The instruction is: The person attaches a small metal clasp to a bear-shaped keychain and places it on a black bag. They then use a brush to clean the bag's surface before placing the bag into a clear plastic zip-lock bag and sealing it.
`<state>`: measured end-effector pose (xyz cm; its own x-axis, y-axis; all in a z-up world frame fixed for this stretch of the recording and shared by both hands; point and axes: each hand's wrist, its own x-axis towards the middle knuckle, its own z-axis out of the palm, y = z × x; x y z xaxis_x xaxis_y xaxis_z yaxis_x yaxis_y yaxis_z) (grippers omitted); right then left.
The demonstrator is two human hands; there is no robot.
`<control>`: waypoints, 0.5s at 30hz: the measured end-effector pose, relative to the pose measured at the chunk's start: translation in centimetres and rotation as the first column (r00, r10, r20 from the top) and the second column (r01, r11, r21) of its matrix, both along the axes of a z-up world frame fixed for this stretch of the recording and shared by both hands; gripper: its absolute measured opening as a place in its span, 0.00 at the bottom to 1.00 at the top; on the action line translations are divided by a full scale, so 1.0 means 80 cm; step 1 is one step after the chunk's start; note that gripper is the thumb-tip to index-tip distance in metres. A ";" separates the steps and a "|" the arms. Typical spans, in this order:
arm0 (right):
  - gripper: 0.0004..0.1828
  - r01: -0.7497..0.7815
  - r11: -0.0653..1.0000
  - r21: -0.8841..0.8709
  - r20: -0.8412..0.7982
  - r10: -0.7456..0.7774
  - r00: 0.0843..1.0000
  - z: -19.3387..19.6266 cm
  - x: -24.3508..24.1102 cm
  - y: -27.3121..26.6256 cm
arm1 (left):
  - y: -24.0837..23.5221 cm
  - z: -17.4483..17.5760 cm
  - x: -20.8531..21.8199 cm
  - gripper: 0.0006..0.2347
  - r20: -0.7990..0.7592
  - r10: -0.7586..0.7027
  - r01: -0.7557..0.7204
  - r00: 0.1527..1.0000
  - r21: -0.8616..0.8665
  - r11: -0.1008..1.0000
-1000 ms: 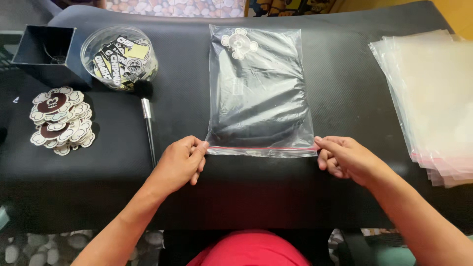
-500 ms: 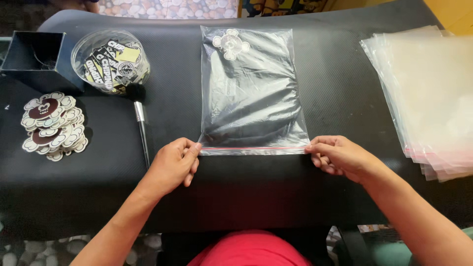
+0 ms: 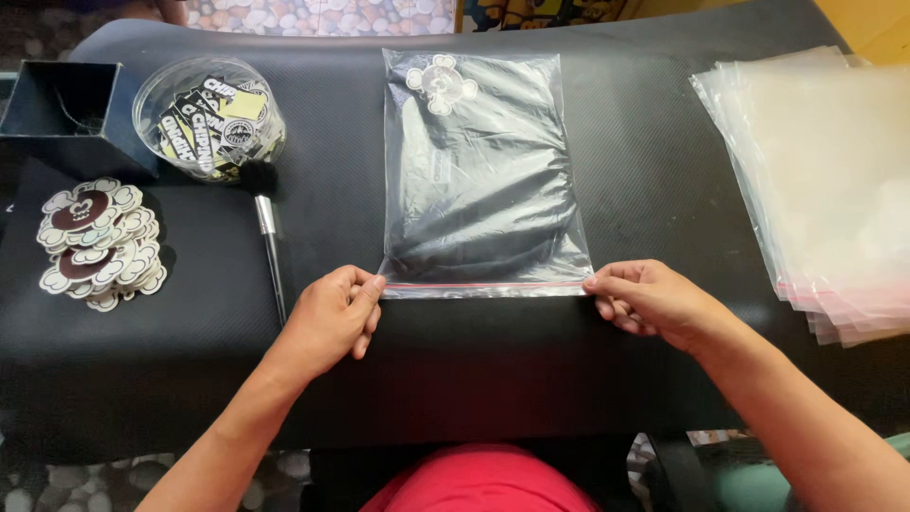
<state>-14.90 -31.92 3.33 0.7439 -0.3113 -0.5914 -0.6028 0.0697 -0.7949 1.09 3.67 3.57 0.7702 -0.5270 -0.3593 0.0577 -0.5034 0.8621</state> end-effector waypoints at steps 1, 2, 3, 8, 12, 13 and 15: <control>0.11 0.000 1.000 0.001 0.000 0.000 1.000 0.000 0.000 -0.001 | -0.001 -0.001 0.000 0.12 0.000 0.000 0.000 1.000 0.001 1.000; 0.11 -0.001 1.000 -0.001 0.005 0.001 1.000 -0.001 0.000 -0.001 | -0.001 -0.002 0.001 0.13 0.005 -0.004 0.004 1.000 0.008 1.000; 0.10 -0.002 1.000 -0.003 0.010 0.002 1.000 -0.001 -0.001 -0.001 | 0.000 -0.002 0.001 0.13 0.010 -0.008 0.007 1.000 0.016 1.000; 0.12 0.007 0.998 -0.058 -0.023 -0.009 1.000 0.003 -0.002 -0.001 | -0.001 0.022 -0.017 0.13 0.067 -0.012 0.004 0.998 0.120 0.993; 0.16 -0.134 0.977 -0.169 -0.140 0.111 0.984 0.014 0.002 -0.003 | -0.002 0.009 -0.028 0.14 0.333 -0.055 -0.044 0.941 0.284 0.958; 0.16 -0.150 0.975 -0.163 -0.140 0.128 0.982 0.016 0.005 -0.005 | -0.002 -0.002 -0.033 0.14 0.332 -0.041 -0.060 0.942 0.289 0.955; 0.18 -0.343 0.773 -0.533 -0.318 0.192 0.928 0.022 0.011 -0.008 | -0.001 -0.026 -0.040 0.12 0.670 -0.046 -0.173 0.741 0.257 0.951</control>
<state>-14.01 -32.56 5.10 0.7124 -0.4553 -0.5341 -0.6976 -0.5422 -0.4683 -2.10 3.62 1.52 0.8951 -0.4263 0.1302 -0.4292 -0.7455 0.5100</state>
